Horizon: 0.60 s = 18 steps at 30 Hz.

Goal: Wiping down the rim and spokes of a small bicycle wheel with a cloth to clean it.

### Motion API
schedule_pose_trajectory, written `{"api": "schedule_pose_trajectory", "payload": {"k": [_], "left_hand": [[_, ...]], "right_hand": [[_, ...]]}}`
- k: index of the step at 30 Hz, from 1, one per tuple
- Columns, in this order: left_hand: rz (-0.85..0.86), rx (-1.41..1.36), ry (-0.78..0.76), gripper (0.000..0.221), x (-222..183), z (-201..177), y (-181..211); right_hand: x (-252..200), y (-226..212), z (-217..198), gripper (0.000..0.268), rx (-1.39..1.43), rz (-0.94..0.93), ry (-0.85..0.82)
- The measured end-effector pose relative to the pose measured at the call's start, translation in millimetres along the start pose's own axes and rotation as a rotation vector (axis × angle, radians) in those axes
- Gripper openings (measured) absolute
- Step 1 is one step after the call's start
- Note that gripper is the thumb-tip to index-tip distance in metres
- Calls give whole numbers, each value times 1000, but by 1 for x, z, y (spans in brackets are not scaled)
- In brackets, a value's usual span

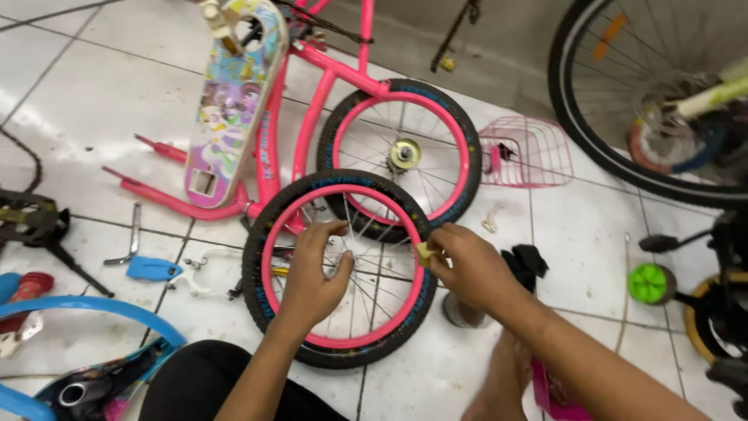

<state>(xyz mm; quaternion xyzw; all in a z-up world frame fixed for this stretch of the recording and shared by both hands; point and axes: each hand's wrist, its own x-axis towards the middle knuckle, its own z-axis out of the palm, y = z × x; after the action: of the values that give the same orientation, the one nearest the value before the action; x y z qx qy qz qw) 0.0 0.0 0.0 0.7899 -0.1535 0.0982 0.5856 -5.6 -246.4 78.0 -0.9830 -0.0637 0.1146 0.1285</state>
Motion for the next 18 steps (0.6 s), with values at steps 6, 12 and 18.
{"api": "schedule_pose_trajectory", "payload": {"k": [6, 12, 18], "left_hand": [[113, -64, -323, 45, -23, 79, 52], [155, -96, -476, 44, -41, 139, 75], [124, 25, -577, 49, -47, 183, 60]], "right_hand": [[-92, 33, -50, 13, -168, 126, -18], [-141, 90, -4, 15, 101, 280, 155], [-120, 124, 73, 17, 292, 348, 258]]}}
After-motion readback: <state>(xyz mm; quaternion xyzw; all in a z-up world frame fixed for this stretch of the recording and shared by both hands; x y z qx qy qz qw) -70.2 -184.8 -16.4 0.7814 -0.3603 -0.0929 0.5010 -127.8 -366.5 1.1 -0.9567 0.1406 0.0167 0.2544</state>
